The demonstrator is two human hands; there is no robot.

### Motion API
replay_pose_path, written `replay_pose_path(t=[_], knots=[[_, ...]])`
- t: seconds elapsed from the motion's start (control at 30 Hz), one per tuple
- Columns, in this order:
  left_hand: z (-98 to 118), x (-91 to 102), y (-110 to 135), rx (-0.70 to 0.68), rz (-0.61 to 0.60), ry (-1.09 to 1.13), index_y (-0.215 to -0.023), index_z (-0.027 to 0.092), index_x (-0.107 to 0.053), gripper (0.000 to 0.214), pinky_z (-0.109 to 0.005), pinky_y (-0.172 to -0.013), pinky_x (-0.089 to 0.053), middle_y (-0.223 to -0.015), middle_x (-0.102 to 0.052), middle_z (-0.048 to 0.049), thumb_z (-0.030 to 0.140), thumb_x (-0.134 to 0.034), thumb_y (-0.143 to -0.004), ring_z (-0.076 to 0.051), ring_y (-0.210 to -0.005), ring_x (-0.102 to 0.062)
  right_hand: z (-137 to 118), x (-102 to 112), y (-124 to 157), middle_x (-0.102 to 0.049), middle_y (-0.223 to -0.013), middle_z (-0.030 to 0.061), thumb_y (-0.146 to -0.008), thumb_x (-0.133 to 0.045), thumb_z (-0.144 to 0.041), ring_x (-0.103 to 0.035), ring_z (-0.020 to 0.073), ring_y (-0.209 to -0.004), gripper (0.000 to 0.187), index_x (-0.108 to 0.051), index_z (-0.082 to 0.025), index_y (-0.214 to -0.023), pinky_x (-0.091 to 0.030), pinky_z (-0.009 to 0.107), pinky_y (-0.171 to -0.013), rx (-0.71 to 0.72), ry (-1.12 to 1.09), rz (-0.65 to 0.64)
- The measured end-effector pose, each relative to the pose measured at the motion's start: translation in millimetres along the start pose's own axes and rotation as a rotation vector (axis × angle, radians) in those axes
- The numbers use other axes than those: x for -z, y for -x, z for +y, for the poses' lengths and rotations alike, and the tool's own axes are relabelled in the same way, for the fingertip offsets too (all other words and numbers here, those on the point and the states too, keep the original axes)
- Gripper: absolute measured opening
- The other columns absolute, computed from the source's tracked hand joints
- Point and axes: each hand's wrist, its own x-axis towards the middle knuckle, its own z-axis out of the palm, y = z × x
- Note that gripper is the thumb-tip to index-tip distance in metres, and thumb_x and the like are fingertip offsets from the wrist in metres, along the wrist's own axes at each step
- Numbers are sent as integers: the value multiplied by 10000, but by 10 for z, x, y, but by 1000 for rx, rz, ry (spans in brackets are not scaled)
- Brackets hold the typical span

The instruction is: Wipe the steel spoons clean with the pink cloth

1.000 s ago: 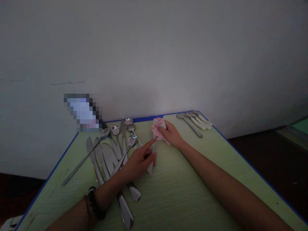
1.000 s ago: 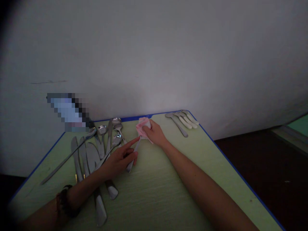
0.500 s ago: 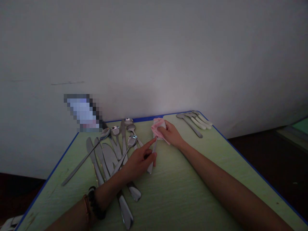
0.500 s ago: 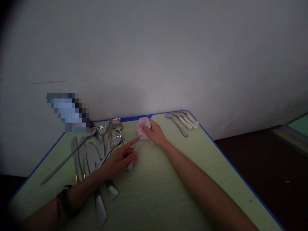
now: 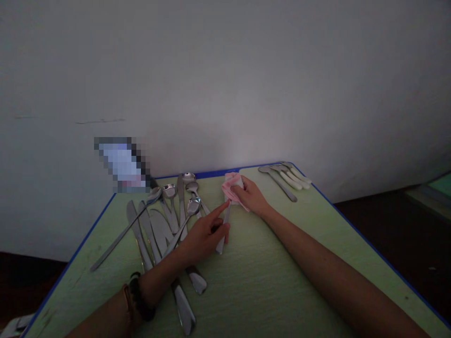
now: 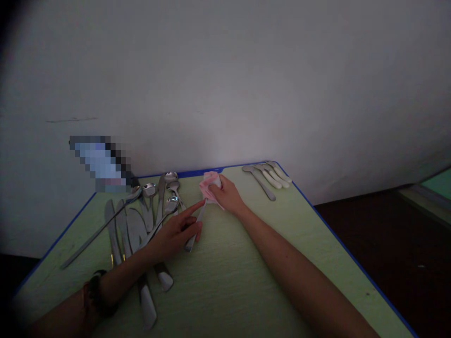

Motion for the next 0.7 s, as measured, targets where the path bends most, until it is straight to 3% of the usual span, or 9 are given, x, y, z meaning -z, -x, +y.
replay_pose_path(t=[0.47, 0.7], knots=[[-14, -5, -4, -6, 3, 2, -1434, 125, -292, 606, -185, -489, -312, -611, -584, 55, 261, -444, -864, -78, -478, -393, 12, 0, -5, -658, -920, 42, -772, -471, -242, -565, 159, -777, 351, -604, -144, -1082, -433, 287, -747, 13, -1, -4], [-24, -5, -3, -10, 9, -8, -1436, 129, -289, 609, -186, -485, -308, -605, -586, 58, 275, -448, -867, -78, -473, -397, 4, -4, -7, -656, -894, 34, -759, -477, -242, -566, 162, -778, 301, -622, -144, -1005, -432, 284, -739, 7, 0, 8]])
